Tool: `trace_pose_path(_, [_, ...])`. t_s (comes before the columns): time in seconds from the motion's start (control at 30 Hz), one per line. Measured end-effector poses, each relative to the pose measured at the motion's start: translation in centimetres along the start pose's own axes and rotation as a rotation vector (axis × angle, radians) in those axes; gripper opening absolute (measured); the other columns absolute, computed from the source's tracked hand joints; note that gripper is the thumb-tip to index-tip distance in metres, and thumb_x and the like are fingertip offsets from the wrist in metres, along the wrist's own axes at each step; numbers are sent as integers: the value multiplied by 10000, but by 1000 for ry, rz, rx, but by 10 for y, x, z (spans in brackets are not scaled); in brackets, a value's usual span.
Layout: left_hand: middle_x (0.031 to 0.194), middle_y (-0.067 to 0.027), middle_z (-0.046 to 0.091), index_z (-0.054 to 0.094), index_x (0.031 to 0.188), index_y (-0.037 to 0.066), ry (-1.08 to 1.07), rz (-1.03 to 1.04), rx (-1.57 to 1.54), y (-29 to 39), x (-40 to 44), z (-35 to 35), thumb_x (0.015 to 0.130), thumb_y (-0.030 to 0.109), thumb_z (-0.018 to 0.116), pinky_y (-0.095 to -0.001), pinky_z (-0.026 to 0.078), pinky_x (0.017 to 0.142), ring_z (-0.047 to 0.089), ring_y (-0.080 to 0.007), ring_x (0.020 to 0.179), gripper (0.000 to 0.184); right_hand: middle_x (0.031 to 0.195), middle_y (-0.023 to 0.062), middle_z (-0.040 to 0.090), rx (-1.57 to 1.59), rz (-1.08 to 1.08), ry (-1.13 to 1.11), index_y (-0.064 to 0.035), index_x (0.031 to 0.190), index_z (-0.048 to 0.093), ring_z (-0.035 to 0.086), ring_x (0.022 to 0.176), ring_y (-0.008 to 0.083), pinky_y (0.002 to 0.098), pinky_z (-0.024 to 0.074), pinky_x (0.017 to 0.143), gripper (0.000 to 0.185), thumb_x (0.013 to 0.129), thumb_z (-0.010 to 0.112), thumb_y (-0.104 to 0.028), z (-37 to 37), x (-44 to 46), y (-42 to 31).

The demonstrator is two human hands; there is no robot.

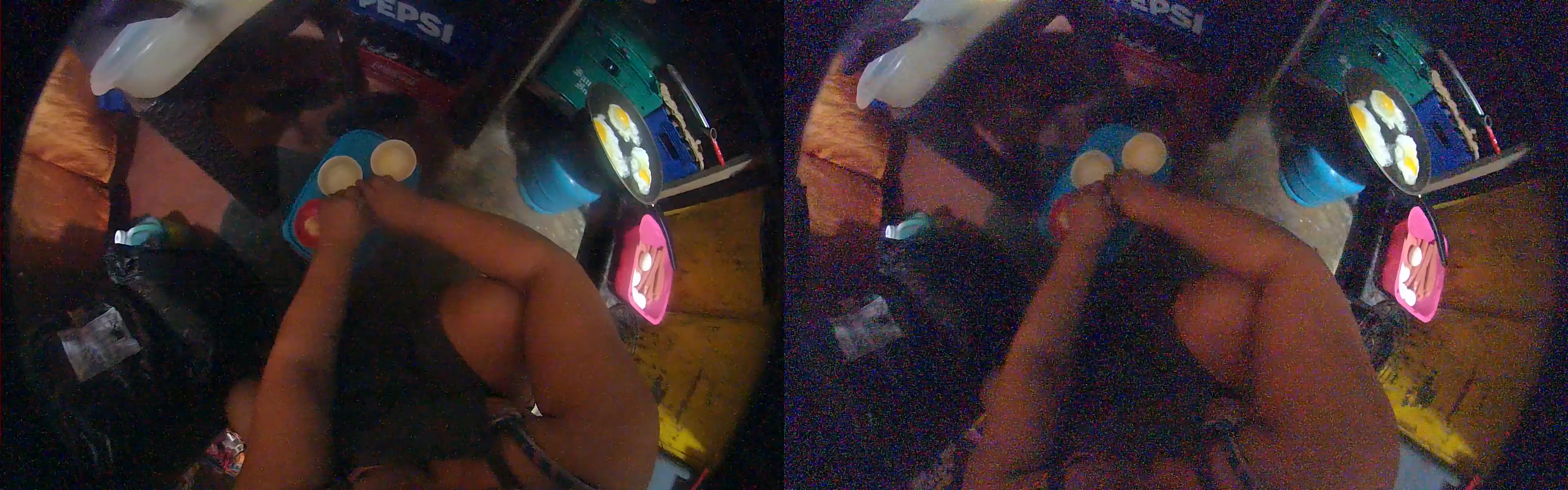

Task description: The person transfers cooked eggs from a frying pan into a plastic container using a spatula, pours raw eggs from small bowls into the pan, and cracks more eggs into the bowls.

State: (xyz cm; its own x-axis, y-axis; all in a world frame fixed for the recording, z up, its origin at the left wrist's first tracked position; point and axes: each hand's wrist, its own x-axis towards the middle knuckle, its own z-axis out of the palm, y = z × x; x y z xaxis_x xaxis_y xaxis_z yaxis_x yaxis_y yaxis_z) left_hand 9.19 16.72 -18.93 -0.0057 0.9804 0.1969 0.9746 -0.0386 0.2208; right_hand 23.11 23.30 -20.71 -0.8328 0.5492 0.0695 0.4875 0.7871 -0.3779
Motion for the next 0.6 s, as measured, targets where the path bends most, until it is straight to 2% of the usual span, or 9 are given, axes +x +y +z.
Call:
trace_pose_path(0.07, [763,-164,677,623,861,45,12,-21,52,3,-2,-5,764,237,667,-425,554,600,684,-319,672,219,1083,249,610,1,-6,-9,102,1295,483,598,974,406,492,500,843,554,812,623,-129,5,5,3])
trace_pose_path(0.17, [776,-158,678,625,849,45,60,-29,129,-8,-3,25,753,260,686,-428,553,599,685,-324,686,243,1063,246,620,55,-36,18,107,1269,501,598,971,408,504,491,838,529,810,618,-128,-2,2,-2])
trace_pose_path(0.2, [777,-159,677,626,846,44,49,-21,98,-6,-3,18,747,267,694,-428,554,604,684,-325,691,253,1063,246,621,120,-48,8,109,1266,502,598,972,409,507,487,841,528,810,618,-130,-31,-2,-19])
trace_pose_path(0.27, [781,-159,676,629,841,43,28,-8,37,2,-2,-4,735,281,711,-426,557,615,683,-327,702,273,1078,247,616,139,-37,-24,112,1263,500,597,972,409,512,482,847,537,807,624,-143,-38,0,-23])
trace_pose_path(0.33, [781,-162,674,633,845,39,23,-17,22,5,-3,-12,715,298,735,-430,557,629,679,-331,704,308,1106,250,607,43,11,-68,115,1265,494,597,970,409,513,477,852,558,804,637,-166,-7,6,-6])
trace_pose_path(0.43, [795,-163,674,643,859,31,24,-9,-6,3,-6,-11,691,320,761,-440,554,665,675,-337,727,354,1153,229,599,-52,-101,-23,78,1287,497,601,999,396,503,478,880,555,818,634,-184,5,2,6])
trace_pose_path(0.53, [836,-152,674,657,884,42,73,10,7,-1,-11,-3,679,340,772,-445,546,704,666,-335,791,380,1123,200,641,17,-104,220,-20,1129,626,631,997,426,537,502,885,306,899,552,-209,15,-6,7])
trace_pose_path(0.6, [870,-140,671,666,904,59,95,14,14,-1,-16,-4,682,344,767,-444,539,721,656,-329,834,375,1143,188,634,-26,-52,91,-45,1132,633,643,985,411,532,518,867,324,884,587,-247,-8,-7,-4])
